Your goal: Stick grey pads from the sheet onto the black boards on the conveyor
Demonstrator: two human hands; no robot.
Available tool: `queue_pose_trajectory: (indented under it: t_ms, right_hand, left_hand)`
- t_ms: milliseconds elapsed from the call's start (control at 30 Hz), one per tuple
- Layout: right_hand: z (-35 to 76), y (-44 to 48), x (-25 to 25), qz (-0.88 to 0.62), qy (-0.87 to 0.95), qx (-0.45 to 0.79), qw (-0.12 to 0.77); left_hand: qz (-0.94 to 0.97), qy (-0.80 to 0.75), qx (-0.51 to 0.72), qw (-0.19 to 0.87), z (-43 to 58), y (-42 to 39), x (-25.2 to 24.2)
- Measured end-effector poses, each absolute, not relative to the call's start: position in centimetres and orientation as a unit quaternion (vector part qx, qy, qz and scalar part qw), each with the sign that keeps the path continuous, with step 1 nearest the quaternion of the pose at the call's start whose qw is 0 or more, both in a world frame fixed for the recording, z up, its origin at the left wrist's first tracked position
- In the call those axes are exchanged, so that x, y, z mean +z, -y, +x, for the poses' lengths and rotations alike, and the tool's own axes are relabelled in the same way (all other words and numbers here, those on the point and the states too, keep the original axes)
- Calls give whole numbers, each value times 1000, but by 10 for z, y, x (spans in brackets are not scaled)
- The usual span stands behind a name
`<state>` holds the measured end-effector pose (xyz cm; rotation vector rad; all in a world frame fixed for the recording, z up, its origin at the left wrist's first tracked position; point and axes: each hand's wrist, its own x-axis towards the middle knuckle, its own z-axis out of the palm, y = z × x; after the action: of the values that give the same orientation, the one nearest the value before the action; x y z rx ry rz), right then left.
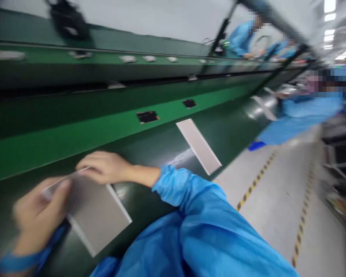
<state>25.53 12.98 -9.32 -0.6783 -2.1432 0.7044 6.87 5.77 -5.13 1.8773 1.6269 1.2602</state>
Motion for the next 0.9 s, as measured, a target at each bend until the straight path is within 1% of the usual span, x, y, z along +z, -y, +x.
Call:
queue_pose_trajectory:
  t_ms: [100, 167, 300, 467, 633, 900]
  right_hand:
    - [260, -115, -85, -242, 830, 230, 446]
    - [263, -112, -81, -241, 823, 224, 463]
    - [266, -107, -74, -239, 827, 202, 468]
    - [269, -101, -67, -234, 838, 162, 465]
    - [269, -104, -68, -246, 842, 159, 454]
    - [271, -103, -69, -246, 838, 163, 458]
  left_hand:
    - [669, -553, 449, 210, 62, -45, -58]
    - [668, -545, 449, 236, 64, -44, -62]
    - [663, -509, 487, 254, 68, -45, -68]
    - [670, -488, 492, 265, 71, -41, -71]
    - [668, -485, 492, 276, 70, -41, -72]
    - [625, -487, 514, 329, 69, -40, -70]
